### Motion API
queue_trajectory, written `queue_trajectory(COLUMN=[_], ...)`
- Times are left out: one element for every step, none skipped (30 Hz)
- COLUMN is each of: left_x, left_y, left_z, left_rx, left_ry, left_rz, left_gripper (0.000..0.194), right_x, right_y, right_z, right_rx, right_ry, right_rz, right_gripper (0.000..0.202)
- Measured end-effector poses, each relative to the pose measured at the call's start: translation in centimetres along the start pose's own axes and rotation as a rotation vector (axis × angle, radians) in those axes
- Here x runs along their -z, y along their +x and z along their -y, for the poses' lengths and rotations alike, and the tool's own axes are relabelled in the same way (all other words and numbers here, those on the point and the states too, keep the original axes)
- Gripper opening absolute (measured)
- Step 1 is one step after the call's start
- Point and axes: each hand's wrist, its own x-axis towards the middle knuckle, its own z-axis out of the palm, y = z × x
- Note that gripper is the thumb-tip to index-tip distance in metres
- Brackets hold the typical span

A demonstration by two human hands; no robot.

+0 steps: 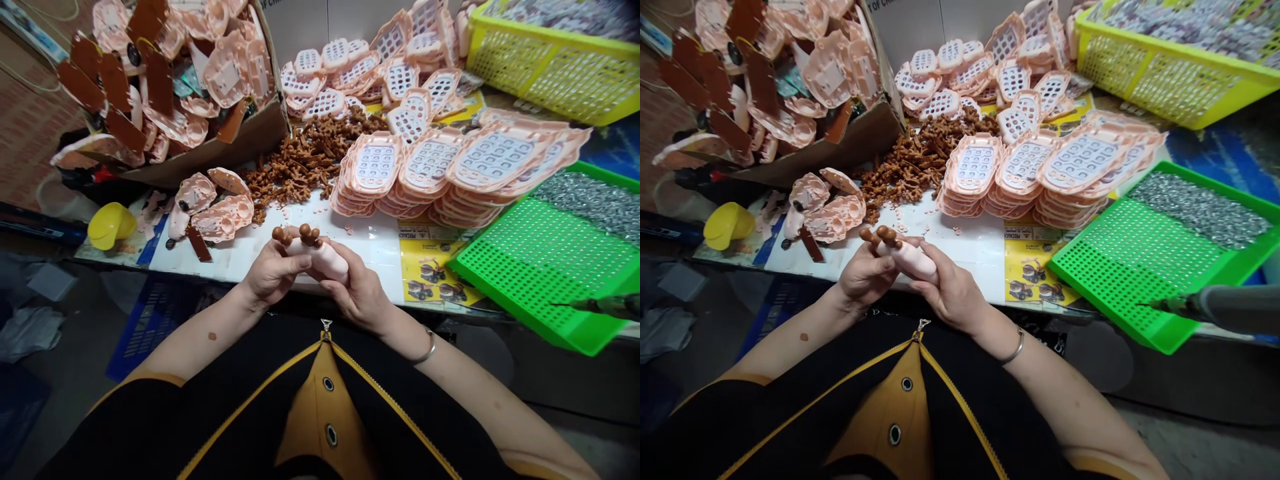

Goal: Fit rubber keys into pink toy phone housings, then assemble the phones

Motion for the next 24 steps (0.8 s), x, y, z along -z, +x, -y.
queue_trajectory(left_x=[0.2, 0.4, 0.5, 0.4, 0.2, -0.1, -0.5, -0.9, -1.4, -1.8, -2.0, -2.2, -2.4, -2.4, -2.4, -2.5, -2.5, -2.5, -2.5, -2.4, -2.3, -2.1, -1.9, -1.6], left_y=[-0.1, -0.1, -0.2, -0.2, -0.2, -0.2, -0.1, 0.0, 0.1, 0.2, 0.2, 0.2, 0.1, -0.1, -0.3, -0.5, -0.7, -0.8, -0.9, -0.9, -0.9, -0.9, -0.9, -0.9], left_z=[-0.1, -0.1, -0.2, -0.3, -0.3, -0.3, -0.2, -0.1, 0.0, 0.2, 0.3, 0.5, 0.6, 0.7, 0.8, 0.8, 0.9, 0.9, 0.9, 0.9, 1.0, 1.0, 1.1, 1.3], left_rx=[0.002, 0.01, 0.02, 0.031, 0.041, 0.041, 0.031, 0.018, -0.002, -0.026, -0.057, -0.09, -0.123, -0.159, -0.193, -0.226, -0.259, -0.29, -0.319, -0.345, -0.367, -0.387, -0.401, -0.407], left_ry=[0.023, 0.054, 0.088, 0.119, 0.141, 0.152, 0.153, 0.149, 0.149, 0.16, 0.19, 0.248, 0.331, 0.43, 0.531, 0.623, 0.7, 0.76, 0.802, 0.833, 0.86, 0.884, 0.91, 0.945], left_rz=[0.05, 0.108, 0.155, 0.175, 0.161, 0.118, 0.065, 0.02, -0.002, 0.001, 0.015, 0.025, 0.017, -0.007, -0.036, -0.063, -0.077, -0.074, -0.06, -0.044, -0.03, -0.018, -0.007, 0.006], left_gripper=[0.043, 0.042, 0.042, 0.042, 0.042, 0.04, 0.039, 0.039, 0.042, 0.048, 0.053, 0.055, 0.054, 0.049, 0.044, 0.039, 0.035, 0.033, 0.033, 0.034, 0.037, 0.041, 0.048, 0.055], right_x=[0.1, 0.1, 0.0, -0.1, -0.2, -0.3, -0.5, -0.7, -0.9, -1.1, -1.3, -1.5, -1.7, -2.0, -2.2, -2.4, -2.7, -2.9, -3.1, -3.2, -3.3, -3.4, -3.4, -3.4], right_y=[-0.1, -0.2, -0.3, -0.4, -0.5, -0.6, -0.6, -0.7, -0.6, -0.6, -0.6, -0.5, -0.5, -0.5, -0.5, -0.6, -0.6, -0.7, -0.8, -0.8, -0.8, -0.8, -0.8, -0.7], right_z=[0.0, 0.0, 0.0, -0.1, -0.2, -0.3, -0.5, -0.6, -0.6, -0.6, -0.5, -0.3, -0.2, 0.0, 0.2, 0.3, 0.4, 0.5, 0.6, 0.6, 0.6, 0.6, 0.6, 0.6], right_rx=[0.019, 0.029, 0.027, 0.007, -0.029, -0.088, -0.172, -0.269, -0.371, -0.468, -0.553, -0.621, -0.673, -0.716, -0.753, -0.782, -0.806, -0.821, -0.826, -0.825, -0.821, -0.817, -0.815, -0.82], right_ry=[-0.006, 0.002, 0.024, 0.058, 0.104, 0.16, 0.23, 0.322, 0.438, 0.574, 0.717, 0.851, 0.966, 1.052, 1.11, 1.147, 1.17, 1.185, 1.195, 1.201, 1.207, 1.215, 1.225, 1.237], right_rz=[0.01, 0.032, 0.056, 0.076, 0.086, 0.083, 0.072, 0.054, 0.03, 0.003, -0.028, -0.062, -0.095, -0.114, -0.116, -0.104, -0.092, -0.082, -0.08, -0.088, -0.102, -0.115, -0.128, -0.138], right_gripper=[0.051, 0.05, 0.047, 0.046, 0.046, 0.047, 0.047, 0.048, 0.047, 0.047, 0.046, 0.046, 0.047, 0.049, 0.052, 0.056, 0.058, 0.061, 0.062, 0.062, 0.062, 0.061, 0.06, 0.059])
